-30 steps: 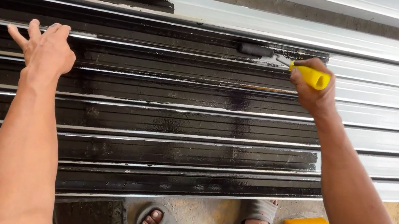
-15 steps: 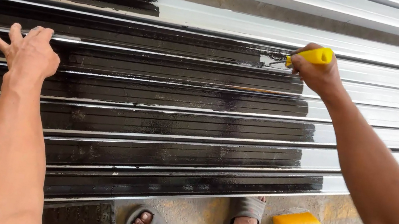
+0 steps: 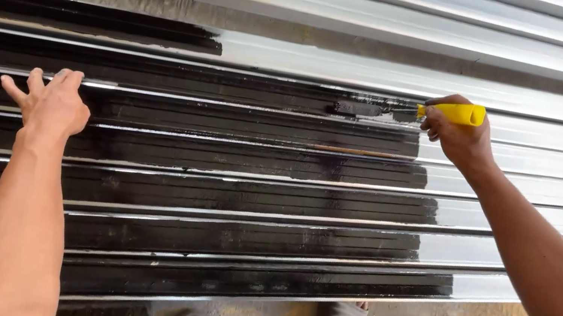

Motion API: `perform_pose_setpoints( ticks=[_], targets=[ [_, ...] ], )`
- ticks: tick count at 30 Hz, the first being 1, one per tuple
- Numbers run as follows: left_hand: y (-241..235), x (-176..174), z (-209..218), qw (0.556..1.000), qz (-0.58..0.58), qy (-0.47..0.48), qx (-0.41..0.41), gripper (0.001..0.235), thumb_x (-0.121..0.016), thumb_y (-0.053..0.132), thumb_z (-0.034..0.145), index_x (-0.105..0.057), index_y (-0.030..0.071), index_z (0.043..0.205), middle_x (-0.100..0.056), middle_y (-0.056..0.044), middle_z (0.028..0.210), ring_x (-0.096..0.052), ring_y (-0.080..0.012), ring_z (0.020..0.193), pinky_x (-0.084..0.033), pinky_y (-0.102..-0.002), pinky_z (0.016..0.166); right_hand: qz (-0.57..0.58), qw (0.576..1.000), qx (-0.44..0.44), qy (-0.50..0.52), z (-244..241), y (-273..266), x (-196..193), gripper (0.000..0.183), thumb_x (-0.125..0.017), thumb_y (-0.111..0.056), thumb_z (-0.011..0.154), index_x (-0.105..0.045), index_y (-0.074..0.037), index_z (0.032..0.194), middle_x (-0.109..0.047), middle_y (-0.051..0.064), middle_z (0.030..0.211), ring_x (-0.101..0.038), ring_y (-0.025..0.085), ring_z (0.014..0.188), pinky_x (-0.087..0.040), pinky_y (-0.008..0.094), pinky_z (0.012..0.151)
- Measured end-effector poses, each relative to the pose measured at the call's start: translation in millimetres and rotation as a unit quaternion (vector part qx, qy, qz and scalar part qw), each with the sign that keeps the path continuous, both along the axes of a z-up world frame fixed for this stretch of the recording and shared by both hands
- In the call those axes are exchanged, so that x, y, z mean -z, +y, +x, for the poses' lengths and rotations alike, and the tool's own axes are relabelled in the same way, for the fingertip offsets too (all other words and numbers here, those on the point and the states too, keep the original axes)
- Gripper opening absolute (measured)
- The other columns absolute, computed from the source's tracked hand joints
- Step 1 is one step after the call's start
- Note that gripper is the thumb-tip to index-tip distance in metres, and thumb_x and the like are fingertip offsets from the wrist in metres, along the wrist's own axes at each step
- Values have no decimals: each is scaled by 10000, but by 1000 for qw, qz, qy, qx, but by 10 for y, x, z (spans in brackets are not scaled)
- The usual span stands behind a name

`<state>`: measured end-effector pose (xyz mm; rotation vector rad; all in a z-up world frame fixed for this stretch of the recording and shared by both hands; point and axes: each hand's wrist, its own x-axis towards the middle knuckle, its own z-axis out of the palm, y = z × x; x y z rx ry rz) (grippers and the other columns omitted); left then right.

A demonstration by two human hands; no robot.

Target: Painting corrugated metal sheets using a small paint roller and black paint

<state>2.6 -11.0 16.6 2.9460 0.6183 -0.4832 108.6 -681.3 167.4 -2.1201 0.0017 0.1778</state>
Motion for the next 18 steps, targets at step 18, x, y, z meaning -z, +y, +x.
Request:
perform_pose_setpoints(
  ticks=[18],
  targets=[
    [-143, -178, 111, 996, -28, 59, -62, 714, -442, -242, 842, -552, 158, 1423, -447, 8, 1604, -132, -411, 1597, 157, -690, 1169, -61, 996, -35, -50, -341, 92, 289, 205, -702, -195, 976, -669, -59, 1125, -701, 101, 976, -650, 169, 758, -529, 262, 581]
  ],
)
